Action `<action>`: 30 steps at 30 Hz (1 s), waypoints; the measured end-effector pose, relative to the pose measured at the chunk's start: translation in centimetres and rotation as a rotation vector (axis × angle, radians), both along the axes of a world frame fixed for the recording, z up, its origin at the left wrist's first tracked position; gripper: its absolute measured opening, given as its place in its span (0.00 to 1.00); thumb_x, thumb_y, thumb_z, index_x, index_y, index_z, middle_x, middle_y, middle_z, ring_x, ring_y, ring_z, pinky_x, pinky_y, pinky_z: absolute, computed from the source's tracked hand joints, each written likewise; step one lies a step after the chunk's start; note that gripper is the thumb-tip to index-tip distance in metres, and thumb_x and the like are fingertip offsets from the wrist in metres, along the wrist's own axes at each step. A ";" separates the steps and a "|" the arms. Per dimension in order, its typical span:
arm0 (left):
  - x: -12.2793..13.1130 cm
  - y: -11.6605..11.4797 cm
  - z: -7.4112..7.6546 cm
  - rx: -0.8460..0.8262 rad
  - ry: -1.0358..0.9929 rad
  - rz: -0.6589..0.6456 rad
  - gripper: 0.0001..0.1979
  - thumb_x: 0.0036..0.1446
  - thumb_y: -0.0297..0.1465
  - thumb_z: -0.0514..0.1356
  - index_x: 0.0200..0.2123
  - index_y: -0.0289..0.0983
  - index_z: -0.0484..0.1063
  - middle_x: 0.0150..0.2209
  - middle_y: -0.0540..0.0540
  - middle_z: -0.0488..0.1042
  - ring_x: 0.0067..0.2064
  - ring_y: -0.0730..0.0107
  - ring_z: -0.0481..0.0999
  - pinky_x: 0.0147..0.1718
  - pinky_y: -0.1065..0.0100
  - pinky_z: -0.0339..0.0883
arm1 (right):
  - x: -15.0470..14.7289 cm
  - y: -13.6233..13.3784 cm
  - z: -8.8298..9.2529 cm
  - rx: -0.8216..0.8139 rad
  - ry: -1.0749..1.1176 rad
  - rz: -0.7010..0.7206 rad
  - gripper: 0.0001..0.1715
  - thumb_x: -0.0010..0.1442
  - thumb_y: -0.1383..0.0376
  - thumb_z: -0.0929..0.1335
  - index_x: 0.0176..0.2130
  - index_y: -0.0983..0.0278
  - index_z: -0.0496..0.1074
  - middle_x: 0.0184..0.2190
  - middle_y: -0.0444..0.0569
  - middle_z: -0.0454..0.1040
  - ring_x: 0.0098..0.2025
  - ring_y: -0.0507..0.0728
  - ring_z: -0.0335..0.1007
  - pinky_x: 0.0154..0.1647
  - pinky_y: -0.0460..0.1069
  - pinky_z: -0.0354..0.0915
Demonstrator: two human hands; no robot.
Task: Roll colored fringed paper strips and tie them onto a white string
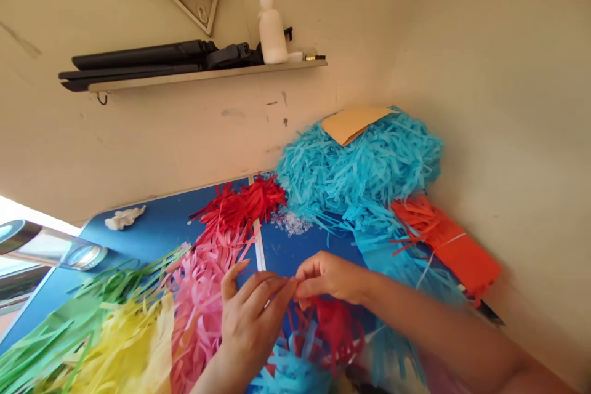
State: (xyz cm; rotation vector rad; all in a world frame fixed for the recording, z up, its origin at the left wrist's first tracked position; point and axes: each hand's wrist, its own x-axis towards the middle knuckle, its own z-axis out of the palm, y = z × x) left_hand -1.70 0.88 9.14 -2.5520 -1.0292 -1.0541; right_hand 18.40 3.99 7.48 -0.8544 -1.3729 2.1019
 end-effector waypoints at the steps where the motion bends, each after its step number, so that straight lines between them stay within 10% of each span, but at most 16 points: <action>1: 0.1 -0.3 0.2 -0.023 -0.031 -0.002 0.10 0.61 0.24 0.58 0.40 0.43 0.76 0.32 0.54 0.82 0.34 0.71 0.80 0.62 0.52 0.49 | -0.1 -0.3 0.0 -0.051 0.045 -0.048 0.23 0.43 0.49 0.78 0.25 0.65 0.75 0.22 0.42 0.75 0.26 0.51 0.69 0.35 0.48 0.63; 10: 2.4 -3.2 -2.1 -0.370 -0.577 0.168 0.05 0.58 0.29 0.62 0.34 0.43 0.79 0.30 0.50 0.78 0.30 0.70 0.78 0.27 0.73 0.71 | -1.6 -4.2 -1.5 -0.012 0.160 -0.406 0.21 0.48 0.52 0.78 0.24 0.67 0.74 0.22 0.40 0.67 0.23 0.47 0.59 0.26 0.44 0.54; 25: 3.0 -3.5 -3.2 -0.609 -0.756 0.001 0.06 0.57 0.29 0.63 0.35 0.45 0.81 0.29 0.48 0.78 0.31 0.68 0.77 0.30 0.70 0.73 | -3.4 -5.0 -2.3 -0.167 0.392 -0.560 0.19 0.42 0.60 0.81 0.23 0.64 0.71 0.19 0.38 0.67 0.19 0.46 0.56 0.22 0.43 0.54; 30: 1.1 -3.3 -4.6 -0.789 -0.973 0.174 0.06 0.56 0.37 0.64 0.33 0.42 0.78 0.35 0.46 0.79 0.37 0.65 0.78 0.35 0.70 0.73 | -1.1 -0.3 -3.5 0.309 -0.216 -0.442 0.12 0.59 0.57 0.71 0.38 0.63 0.75 0.28 0.44 0.74 0.26 0.51 0.67 0.27 0.45 0.62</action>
